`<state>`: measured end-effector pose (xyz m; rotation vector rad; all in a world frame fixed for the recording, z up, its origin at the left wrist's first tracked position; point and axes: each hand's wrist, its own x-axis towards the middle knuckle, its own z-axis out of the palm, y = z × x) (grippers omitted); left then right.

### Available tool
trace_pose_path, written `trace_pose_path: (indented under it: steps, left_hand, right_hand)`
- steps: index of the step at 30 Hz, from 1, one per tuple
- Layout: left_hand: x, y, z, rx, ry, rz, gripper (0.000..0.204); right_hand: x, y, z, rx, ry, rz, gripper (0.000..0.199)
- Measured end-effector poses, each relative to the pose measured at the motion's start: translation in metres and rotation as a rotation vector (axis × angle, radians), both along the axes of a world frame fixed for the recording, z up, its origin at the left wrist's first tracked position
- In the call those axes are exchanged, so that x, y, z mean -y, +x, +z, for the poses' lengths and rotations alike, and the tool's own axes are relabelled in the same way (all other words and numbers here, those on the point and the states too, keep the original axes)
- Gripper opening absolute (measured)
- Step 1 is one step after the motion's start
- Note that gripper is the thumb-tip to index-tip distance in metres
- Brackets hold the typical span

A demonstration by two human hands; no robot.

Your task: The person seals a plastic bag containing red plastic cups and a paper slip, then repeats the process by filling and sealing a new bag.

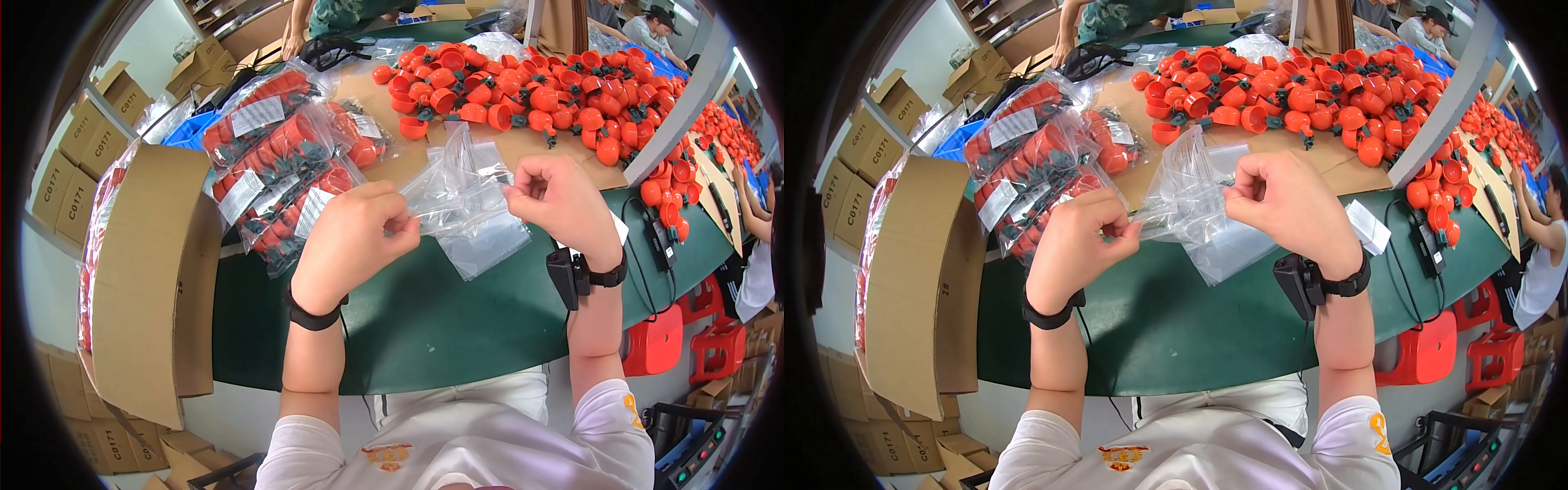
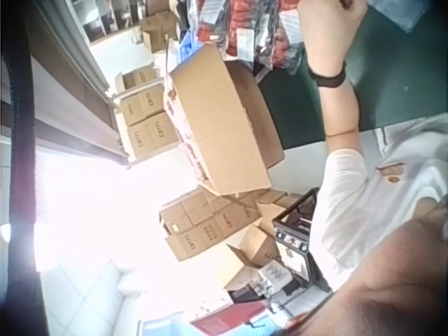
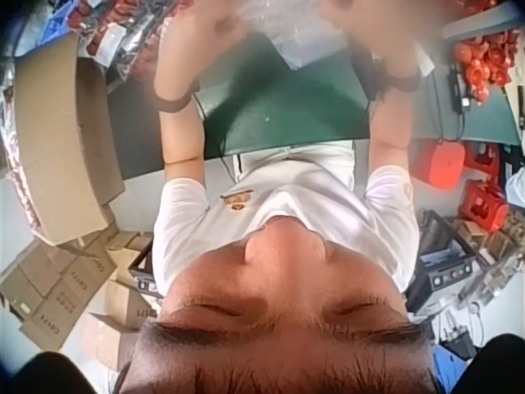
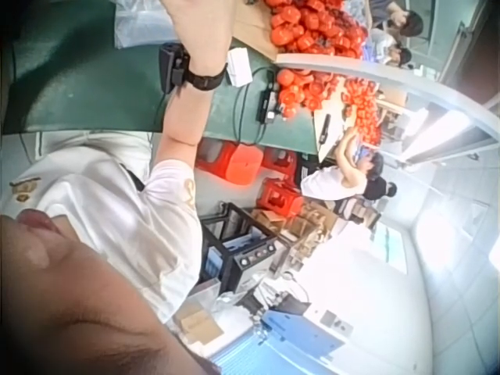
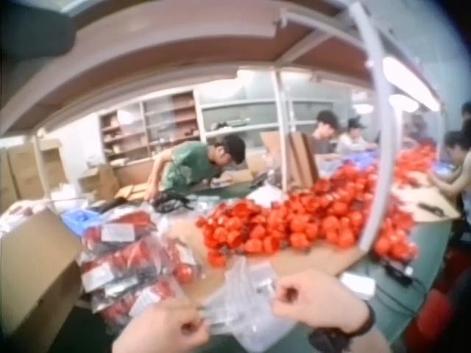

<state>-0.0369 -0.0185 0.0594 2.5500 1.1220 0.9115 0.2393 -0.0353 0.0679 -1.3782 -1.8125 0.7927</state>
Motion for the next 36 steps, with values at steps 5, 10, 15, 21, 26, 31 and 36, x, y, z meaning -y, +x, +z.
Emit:
trace_pose_path:
  steps: [5, 10, 15, 21, 26, 31, 36]
  left_hand:
    - [0.004, 0.000, 0.001, 0.064, -0.073, -0.032, 0.021]
    - [0.008, 0.009, 0.002, 0.192, -0.093, -0.016, 0.022]
    - [0.009, 0.012, 0.003, 0.187, -0.113, 0.088, 0.023]
    - [0.007, 0.009, -0.001, 0.204, -0.070, 0.090, 0.024]
    - [0.008, 0.008, 0.000, 0.191, -0.076, 0.095, 0.024]
    - [0.005, 0.005, 0.000, 0.208, -0.091, 0.093, 0.023]
    - [0.006, 0.004, 0.003, 0.218, -0.112, 0.102, 0.023]
  right_hand:
    - [-0.001, -0.004, -0.005, -0.088, 0.004, 0.002, 0.035]
    - [0.002, -0.017, -0.004, -0.144, -0.129, 0.028, 0.052]
    - [0.011, -0.038, -0.004, 0.062, -0.137, 0.188, 0.063]
    - [0.003, -0.033, -0.007, 0.072, -0.089, 0.120, 0.036]
    - [0.003, -0.024, -0.005, 0.085, -0.128, 0.066, 0.032]
    - [-0.002, -0.015, -0.007, 0.076, -0.163, 0.035, 0.032]
    - [-0.001, -0.011, -0.003, 0.008, -0.218, 0.003, 0.034]
